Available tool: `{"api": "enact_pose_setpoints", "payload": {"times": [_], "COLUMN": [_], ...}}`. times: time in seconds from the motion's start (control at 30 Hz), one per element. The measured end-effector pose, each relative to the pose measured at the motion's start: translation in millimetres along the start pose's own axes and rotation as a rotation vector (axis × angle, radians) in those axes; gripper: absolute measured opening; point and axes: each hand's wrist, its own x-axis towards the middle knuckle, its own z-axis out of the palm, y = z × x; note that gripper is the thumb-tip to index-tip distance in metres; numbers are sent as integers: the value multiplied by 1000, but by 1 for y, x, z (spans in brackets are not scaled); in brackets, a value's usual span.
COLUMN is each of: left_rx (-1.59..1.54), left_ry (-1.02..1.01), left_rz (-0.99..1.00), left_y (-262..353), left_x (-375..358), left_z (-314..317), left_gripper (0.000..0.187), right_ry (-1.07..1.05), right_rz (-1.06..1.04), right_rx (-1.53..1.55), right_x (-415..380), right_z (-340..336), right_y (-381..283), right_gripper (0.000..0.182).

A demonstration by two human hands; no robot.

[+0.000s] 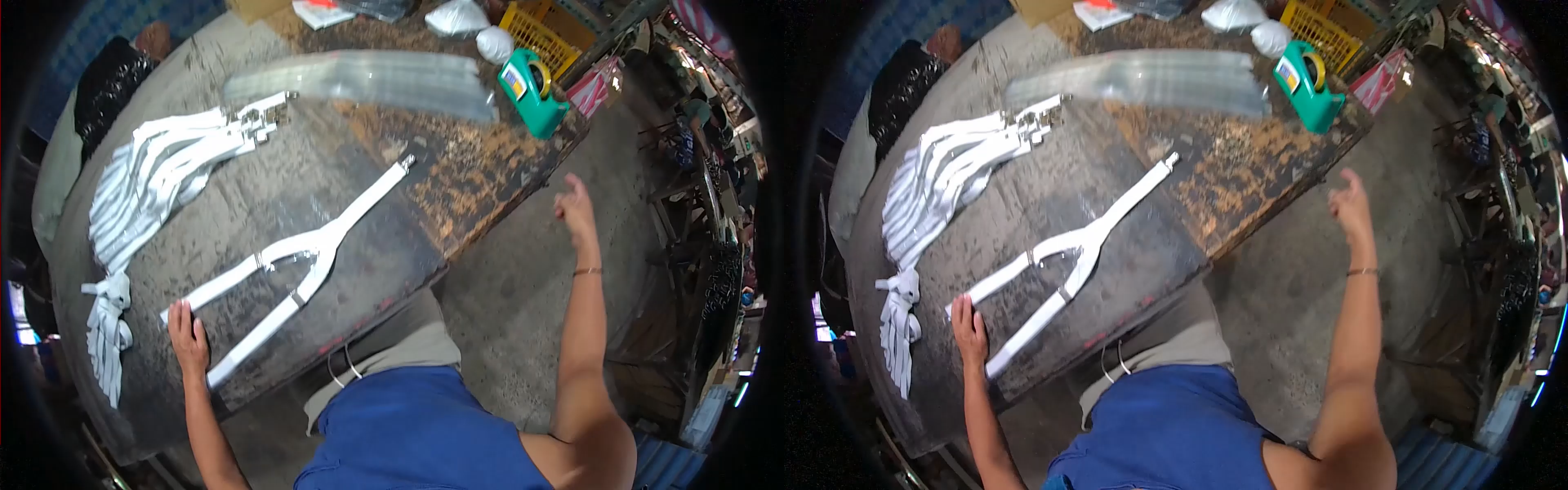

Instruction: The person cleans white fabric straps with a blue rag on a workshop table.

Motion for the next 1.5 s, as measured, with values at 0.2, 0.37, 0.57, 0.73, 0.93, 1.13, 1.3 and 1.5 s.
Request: {"api": "enact_pose_setpoints", "payload": {"times": [0.2, 0.37, 0.57, 0.73, 0.93, 1.13, 1.3, 1.5], "left_rx": [8, 18, 18, 1, 0, -21, -7, 2], "left_ry": [-3, 2, 6, 16, 18, 18, 15, 9], "left_rz": [-11, -13, -21, -21, -22, -25, -17, -23], "left_y": [0, -1, -1, 0, -1, -2, -3, -2], "left_x": [1, 2, 0, 1, 0, 0, 0, 0], "left_z": [0, 2, 2, 3, 3, 3, 3, 3], "left_gripper": [45, 45, 45, 46, 46, 45, 45, 45], "right_ry": [-594, -927, -936, -1060, -968, -877, -635, -515], "right_rz": [409, 420, 204, -206, -132, 94, 611, 668], "right_rx": [128, -1, -472, -955, -1030, -674, -55, 93], "right_x": [-142, -173, -166, -158, -160, -175, -183, -204], "right_z": [101, 168, 210, 227, 234, 196, 167, 165], "right_y": [91, 78, 95, 94, 110, 68, 110, 121], "right_gripper": [52, 45, 20, 31, 39, 40, 23, 20]}}
